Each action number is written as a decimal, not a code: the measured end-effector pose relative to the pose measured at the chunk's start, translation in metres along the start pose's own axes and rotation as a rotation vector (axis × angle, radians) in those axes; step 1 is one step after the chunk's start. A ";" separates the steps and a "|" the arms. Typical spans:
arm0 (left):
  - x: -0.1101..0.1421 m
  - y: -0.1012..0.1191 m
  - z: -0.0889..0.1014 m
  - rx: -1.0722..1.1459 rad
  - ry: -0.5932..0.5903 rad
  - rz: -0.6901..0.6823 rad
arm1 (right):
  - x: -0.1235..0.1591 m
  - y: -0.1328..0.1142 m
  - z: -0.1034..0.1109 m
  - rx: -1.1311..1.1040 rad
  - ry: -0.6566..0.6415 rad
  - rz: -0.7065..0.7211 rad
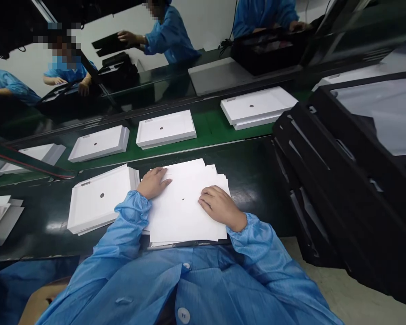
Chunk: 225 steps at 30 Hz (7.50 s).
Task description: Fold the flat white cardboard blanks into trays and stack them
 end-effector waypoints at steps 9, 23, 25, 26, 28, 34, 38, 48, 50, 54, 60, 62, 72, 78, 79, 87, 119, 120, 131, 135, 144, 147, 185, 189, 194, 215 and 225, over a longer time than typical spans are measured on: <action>0.006 -0.010 0.025 -0.021 0.154 0.057 | -0.008 0.009 0.004 -0.069 -0.071 0.090; 0.051 -0.006 0.035 0.130 -0.010 0.052 | -0.032 0.016 0.018 0.319 -0.181 -0.077; 0.052 -0.011 0.036 0.105 0.003 0.063 | -0.040 0.017 0.013 0.291 -0.236 -0.111; 0.052 -0.014 0.037 0.084 0.014 0.071 | -0.044 0.016 0.011 0.281 -0.246 -0.124; 0.054 -0.017 0.040 0.030 0.025 0.081 | -0.049 0.014 0.008 0.274 -0.230 -0.121; 0.063 -0.002 0.040 -0.107 -0.094 -0.041 | -0.058 0.003 0.006 0.286 -0.116 0.026; 0.063 0.019 0.040 -0.117 -0.073 -0.117 | -0.063 -0.002 0.007 0.300 -0.064 0.087; 0.079 0.049 0.012 -0.045 -0.019 -0.220 | -0.031 -0.020 0.009 0.364 -0.067 0.201; 0.084 0.051 0.010 -0.032 0.002 -0.229 | -0.021 -0.022 0.008 0.351 -0.075 0.191; 0.085 0.051 0.009 -0.016 0.020 -0.231 | -0.012 -0.019 0.008 0.306 -0.073 0.131; 0.068 0.046 0.021 -0.021 0.040 -0.211 | -0.029 -0.013 0.014 0.310 -0.046 0.104; 0.061 0.047 0.026 -0.047 0.093 -0.209 | -0.036 -0.013 0.018 0.361 -0.003 0.112; 0.082 0.062 0.001 -0.129 0.080 -0.272 | -0.007 -0.023 0.001 0.406 -0.011 0.162; 0.084 0.061 0.003 -0.045 0.076 -0.267 | -0.006 -0.025 0.004 0.349 -0.004 0.102; 0.084 0.062 0.004 -0.036 0.073 -0.275 | -0.007 -0.026 0.005 0.341 -0.004 0.104; 0.093 0.066 0.006 -0.012 -0.001 -0.324 | 0.001 -0.034 0.008 0.315 0.003 0.131; 0.090 0.068 -0.001 -0.088 -0.037 -0.244 | 0.012 -0.032 0.001 0.296 -0.105 -0.003; 0.090 0.068 -0.002 -0.091 -0.037 -0.240 | 0.012 -0.032 0.000 0.290 -0.115 -0.008; 0.091 0.064 -0.003 -0.034 -0.009 -0.196 | 0.015 -0.029 -0.002 0.263 -0.123 -0.037; 0.090 0.062 -0.002 -0.023 0.012 -0.190 | 0.014 -0.028 0.001 0.248 -0.174 -0.055; 0.088 0.064 -0.001 -0.038 -0.005 -0.204 | 0.005 -0.024 0.003 0.269 -0.260 -0.043; 0.087 0.063 -0.002 -0.029 -0.010 -0.198 | 0.002 -0.023 0.002 0.294 -0.266 -0.038; 0.078 0.061 -0.009 0.124 -0.055 -0.279 | -0.020 -0.012 -0.006 0.092 -0.461 -0.099; 0.077 0.060 -0.007 0.166 -0.037 -0.260 | -0.021 -0.008 -0.006 0.091 -0.477 -0.108; 0.076 0.057 -0.001 0.212 -0.038 -0.255 | -0.023 -0.001 -0.002 0.056 -0.468 -0.098; 0.074 0.064 0.005 0.175 -0.093 -0.268 | -0.029 0.003 0.004 -0.063 -0.524 -0.168; 0.074 0.064 0.011 0.084 -0.106 -0.327 | -0.030 -0.007 0.010 0.033 -0.466 -0.057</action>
Point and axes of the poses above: each hand's wrist, its own x-axis away from the middle knuckle, its own z-axis out of the back of the hand, y = z × x, the point moved 6 cm from there along -x, towards the middle knuckle, and after that the axes turned 5 degrees about y, right-handed, at the moved point
